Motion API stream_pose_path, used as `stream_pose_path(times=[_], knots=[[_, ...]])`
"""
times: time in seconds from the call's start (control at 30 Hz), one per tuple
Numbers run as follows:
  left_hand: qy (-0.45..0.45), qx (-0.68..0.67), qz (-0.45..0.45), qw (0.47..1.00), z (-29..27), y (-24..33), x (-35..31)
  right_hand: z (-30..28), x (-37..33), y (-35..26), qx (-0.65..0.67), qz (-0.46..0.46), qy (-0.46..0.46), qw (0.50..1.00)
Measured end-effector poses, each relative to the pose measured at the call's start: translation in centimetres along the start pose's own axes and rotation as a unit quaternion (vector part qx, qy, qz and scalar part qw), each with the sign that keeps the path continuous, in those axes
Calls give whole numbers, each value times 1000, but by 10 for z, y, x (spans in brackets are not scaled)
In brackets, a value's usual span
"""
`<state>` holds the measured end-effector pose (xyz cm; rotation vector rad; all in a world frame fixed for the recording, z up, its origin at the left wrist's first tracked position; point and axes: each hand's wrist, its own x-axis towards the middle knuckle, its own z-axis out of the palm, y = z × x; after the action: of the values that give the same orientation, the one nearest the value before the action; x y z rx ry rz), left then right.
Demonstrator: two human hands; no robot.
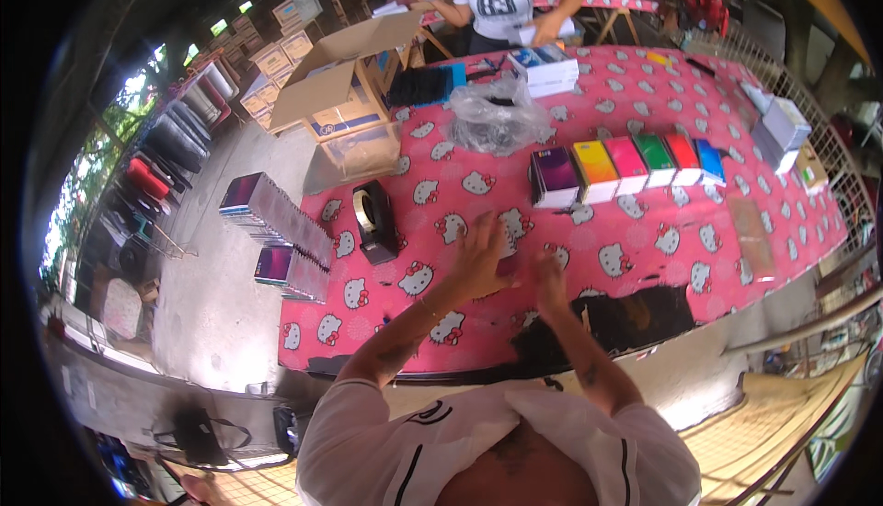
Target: The person picks up small colored notebooks from a table, places them individually into plastic sleeves, and uses a tape dispenser to seal the bags.
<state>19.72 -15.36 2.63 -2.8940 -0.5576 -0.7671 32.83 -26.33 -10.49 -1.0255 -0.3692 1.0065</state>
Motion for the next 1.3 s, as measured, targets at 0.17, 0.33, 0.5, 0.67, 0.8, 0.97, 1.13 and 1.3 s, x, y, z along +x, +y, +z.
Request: stream_pose_path(times=[0.17,0.33,0.5,0.67,0.8,0.97,1.13,1.3], knots=[[-194,-160,-175,952,18,-11,2,21,-41,29,215,310,-233,897],[12,-418,-292,860,27,-6,-74,26,-14,-5,296,76,-218,927],[149,-451,-267,838,38,-1,-93,13,4,-52,-385,-232,-257,856],[114,-422,-210,875,12,-3,-47,13,37,-81,-306,-60,-315,896],[235,-261,-326,878,5,-96,-78,46,0,-117,-412,-223,-222,855],[103,-356,-578,727,22,-234,-144,92,-52,-120,-637,-393,-185,637],[249,-378,-487,747,34,-244,-144,109,-48,-116,-688,-438,-171,553],[258,-419,-614,617,38,-210,-167,110,-38,-106,-703,-388,-148,578]])
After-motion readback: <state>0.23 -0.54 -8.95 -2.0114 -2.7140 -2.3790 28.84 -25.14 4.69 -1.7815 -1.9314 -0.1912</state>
